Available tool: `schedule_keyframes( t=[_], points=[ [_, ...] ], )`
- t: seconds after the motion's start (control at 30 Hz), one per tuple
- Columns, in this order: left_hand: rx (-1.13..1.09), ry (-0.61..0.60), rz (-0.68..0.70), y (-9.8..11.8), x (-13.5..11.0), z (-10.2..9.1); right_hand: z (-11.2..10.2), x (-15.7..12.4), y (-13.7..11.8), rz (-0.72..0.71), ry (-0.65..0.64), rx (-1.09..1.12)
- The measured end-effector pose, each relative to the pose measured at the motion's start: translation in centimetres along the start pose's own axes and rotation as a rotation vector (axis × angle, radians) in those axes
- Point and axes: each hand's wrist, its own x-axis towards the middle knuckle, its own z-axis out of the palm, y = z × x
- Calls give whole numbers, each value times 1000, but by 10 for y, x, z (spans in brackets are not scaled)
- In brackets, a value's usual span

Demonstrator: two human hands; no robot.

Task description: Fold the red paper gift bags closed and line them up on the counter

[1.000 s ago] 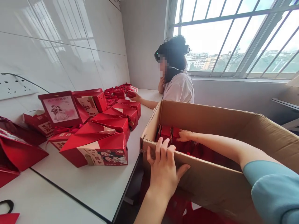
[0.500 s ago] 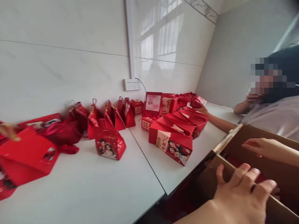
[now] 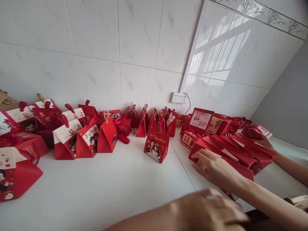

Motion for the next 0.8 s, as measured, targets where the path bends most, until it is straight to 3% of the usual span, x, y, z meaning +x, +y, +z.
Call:
schedule_keyframes(
  t=[0.07, 0.13, 0.23, 0.3, 0.4, 0.5, 0.67, 0.73, 0.8],
  points=[
    [5, 211, -107, -23, -49, -4, 27, 28, -16, 78, 66, 136],
    [-1, 344, -305, -39, -99, -11, 50, 57, -27, 164, 194, 349],
    [6, 428, -571, -52, -158, -23, 74, 96, -44, 323, 259, 752],
    [23, 491, -790, -59, -179, -28, 84, 116, -59, 377, 255, 937],
    [42, 684, -1005, -70, -186, -32, 96, 131, -86, 340, 275, 1038],
    [22, 856, -1073, -76, -182, -34, 108, 130, -110, 207, 297, 1161],
    [126, 865, -1006, -72, -175, -45, 113, 106, -125, -67, 220, 1330],
    [55, 857, -967, -70, -172, -49, 112, 99, -124, -106, 194, 1292],
    [-53, 868, -979, -68, -169, -50, 111, 94, -125, -87, 260, 1201]
  ],
)
